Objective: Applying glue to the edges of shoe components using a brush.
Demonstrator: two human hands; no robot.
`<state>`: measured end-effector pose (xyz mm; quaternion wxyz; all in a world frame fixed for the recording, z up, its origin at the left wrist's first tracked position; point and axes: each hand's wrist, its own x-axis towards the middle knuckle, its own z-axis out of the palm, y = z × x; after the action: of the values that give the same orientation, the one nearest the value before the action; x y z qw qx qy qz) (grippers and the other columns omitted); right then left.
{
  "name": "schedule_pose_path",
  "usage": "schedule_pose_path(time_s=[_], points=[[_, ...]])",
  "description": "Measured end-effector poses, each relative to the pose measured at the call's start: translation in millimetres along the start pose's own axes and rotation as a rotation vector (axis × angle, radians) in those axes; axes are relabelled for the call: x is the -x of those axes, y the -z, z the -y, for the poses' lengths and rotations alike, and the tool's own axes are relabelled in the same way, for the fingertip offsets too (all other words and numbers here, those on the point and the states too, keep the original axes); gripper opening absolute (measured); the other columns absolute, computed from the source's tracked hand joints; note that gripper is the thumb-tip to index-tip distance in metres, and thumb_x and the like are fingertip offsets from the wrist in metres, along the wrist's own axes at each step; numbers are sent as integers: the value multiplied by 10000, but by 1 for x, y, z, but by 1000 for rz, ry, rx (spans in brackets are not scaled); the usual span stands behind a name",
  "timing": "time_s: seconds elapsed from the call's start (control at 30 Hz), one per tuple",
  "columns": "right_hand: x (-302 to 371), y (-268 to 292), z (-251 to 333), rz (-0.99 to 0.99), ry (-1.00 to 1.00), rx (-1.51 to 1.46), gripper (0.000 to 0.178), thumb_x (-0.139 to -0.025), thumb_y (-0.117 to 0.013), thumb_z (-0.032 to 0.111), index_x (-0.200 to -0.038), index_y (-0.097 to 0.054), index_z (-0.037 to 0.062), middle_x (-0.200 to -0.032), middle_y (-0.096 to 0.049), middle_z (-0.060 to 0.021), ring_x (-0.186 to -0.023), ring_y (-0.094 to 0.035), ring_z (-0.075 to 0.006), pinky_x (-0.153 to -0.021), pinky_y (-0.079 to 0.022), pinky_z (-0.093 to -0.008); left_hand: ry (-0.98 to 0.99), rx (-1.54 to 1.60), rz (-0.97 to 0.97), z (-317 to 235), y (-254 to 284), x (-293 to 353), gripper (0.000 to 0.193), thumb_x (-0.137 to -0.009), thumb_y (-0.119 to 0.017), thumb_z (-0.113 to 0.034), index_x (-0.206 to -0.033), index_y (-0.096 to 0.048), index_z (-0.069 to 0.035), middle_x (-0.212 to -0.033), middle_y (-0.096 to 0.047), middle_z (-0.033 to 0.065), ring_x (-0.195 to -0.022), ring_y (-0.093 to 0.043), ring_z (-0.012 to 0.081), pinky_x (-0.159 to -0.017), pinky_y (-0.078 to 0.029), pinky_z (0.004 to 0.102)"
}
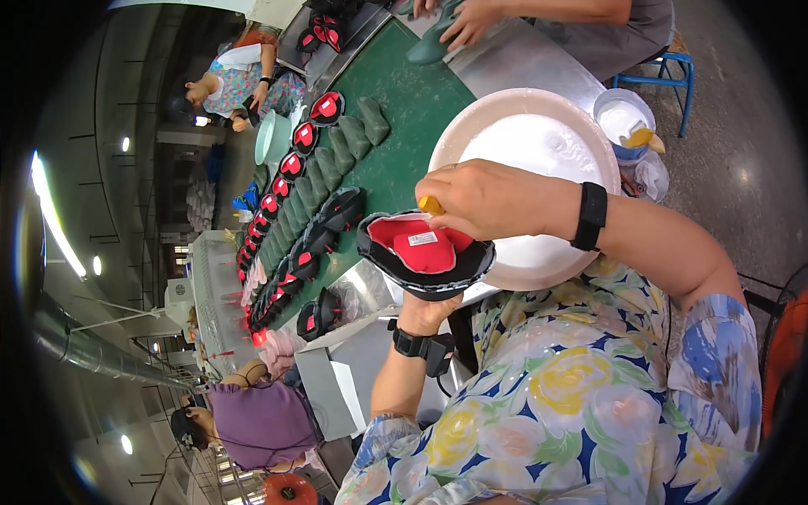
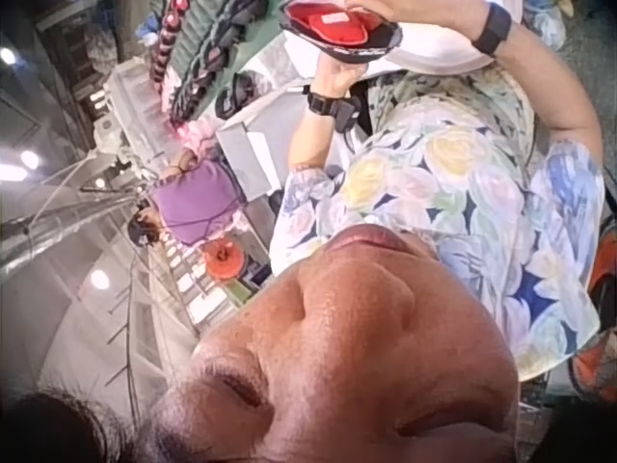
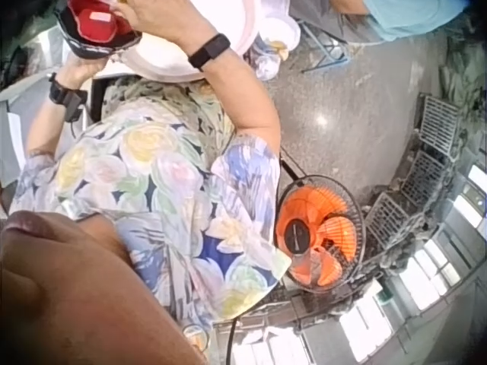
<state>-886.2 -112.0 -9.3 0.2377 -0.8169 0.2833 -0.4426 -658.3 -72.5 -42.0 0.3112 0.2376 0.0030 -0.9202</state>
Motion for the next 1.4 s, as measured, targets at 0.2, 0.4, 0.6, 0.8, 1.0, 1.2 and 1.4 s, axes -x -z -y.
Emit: schedule_pose_path(time_s=[0.2,0.4,0.6,0.8,1.0,1.2,1.4], points=[[-1,10,-3,75,-219,-118,240,-856,-701,180,-925,-584,-18,-825,-640,-192,-776,-648,-384,-719,-511,-435,-236,-256,-6,-3,3,-2,473,-1003,-546,-396,-1338,-529,-64,-1296,-623,147,-1160,-627,283,-989,-542,435],[2,27,3,99,-304,-113,198,-847,-726,159,-901,-595,22,-817,-643,-154,-765,-637,-348,-689,-488,-381,-469,-487,20,-31,53,17,500,-1024,-513,-396,-1408,-476,-78,-1374,-573,129,-1224,-586,265,-1037,-497,400],[-7,6,5,-136,250,56,157,-859,-686,125,-954,-581,56,-938,-631,-99,-856,-635,-304,-761,-522,-384,-653,-639,-20,-38,55,22,502,-1024,-521,-369,-1424,-455,-73,-1389,-558,130,-1239,-570,263,-1050,-477,391],[12,26,7,82,43,37,169,-854,-690,136,-963,-593,50,-917,-630,-111,-836,-636,-314,-747,-516,-384,-859,-756,-95,-57,64,23,507,-1024,-529,-342,-1439,-435,-67,-1404,-543,131,-1255,-554,260,-1063,-457,382],[17,17,2,-29,-199,-4,179,-864,-700,146,-971,-599,43,-870,-644,-126,-819,-650,-316,-709,-512,-377,-1045,-881,-179,-62,73,5,515,-1024,-538,-316,-1455,-415,-61,-1418,-528,132,-1270,-538,258,-1076,-436,373],[28,-4,38,-201,-247,-388,211,-858,-747,151,-995,-621,52,-902,-677,-102,-808,-678,-269,-737,-518,-328,-1262,-1011,-281,-87,82,0,526,-1024,-546,-289,-1471,-394,-56,-1433,-512,133,-1286,-522,256,-1089,-416,364],[28,0,28,-154,-374,-257,161,-869,-718,102,-977,-619,35,-938,-682,-120,-828,-688,-275,-745,-520,-317,-1386,-1120,-357,-93,92,5,535,-1020,-554,-261,-1479,-381,-49,-1439,-504,135,-1293,-513,253,-1096,-402,358]])
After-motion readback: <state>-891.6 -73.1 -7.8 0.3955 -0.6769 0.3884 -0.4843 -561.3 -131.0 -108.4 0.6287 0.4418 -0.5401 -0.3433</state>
